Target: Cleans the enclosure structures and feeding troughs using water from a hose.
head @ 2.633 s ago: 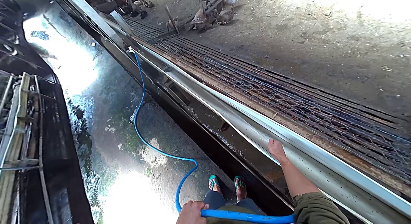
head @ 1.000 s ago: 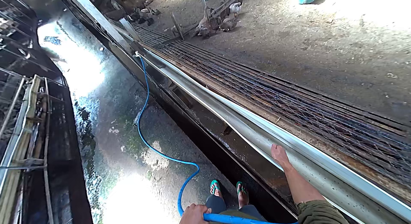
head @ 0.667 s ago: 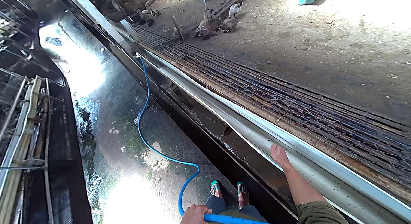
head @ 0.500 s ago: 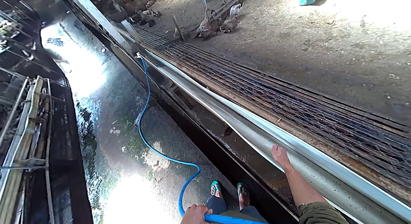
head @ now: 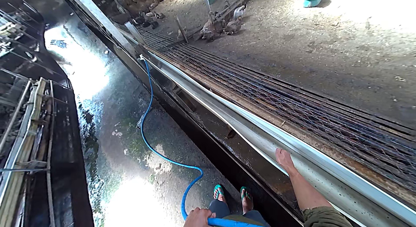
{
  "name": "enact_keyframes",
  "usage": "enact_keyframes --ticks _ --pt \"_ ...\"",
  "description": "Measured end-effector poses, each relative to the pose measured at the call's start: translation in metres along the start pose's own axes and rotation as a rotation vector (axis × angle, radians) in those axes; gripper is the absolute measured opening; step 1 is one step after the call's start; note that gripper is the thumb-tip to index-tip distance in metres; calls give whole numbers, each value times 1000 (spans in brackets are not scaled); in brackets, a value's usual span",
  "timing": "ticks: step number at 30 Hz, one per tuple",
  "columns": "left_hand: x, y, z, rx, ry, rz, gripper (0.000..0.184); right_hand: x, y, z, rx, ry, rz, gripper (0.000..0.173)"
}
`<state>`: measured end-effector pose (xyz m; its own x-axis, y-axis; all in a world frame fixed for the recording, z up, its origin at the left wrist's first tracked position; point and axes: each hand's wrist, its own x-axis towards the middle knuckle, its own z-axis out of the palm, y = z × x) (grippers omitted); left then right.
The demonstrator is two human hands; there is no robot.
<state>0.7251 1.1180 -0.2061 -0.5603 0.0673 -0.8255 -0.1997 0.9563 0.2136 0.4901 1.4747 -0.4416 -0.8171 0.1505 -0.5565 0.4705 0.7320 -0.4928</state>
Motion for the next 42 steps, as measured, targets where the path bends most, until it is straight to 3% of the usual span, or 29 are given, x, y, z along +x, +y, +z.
enact_keyframes --ticks 42 --pt "1 3 -2 -22 -16 -21 48 -4 -2 -1 12 36 -19 57"
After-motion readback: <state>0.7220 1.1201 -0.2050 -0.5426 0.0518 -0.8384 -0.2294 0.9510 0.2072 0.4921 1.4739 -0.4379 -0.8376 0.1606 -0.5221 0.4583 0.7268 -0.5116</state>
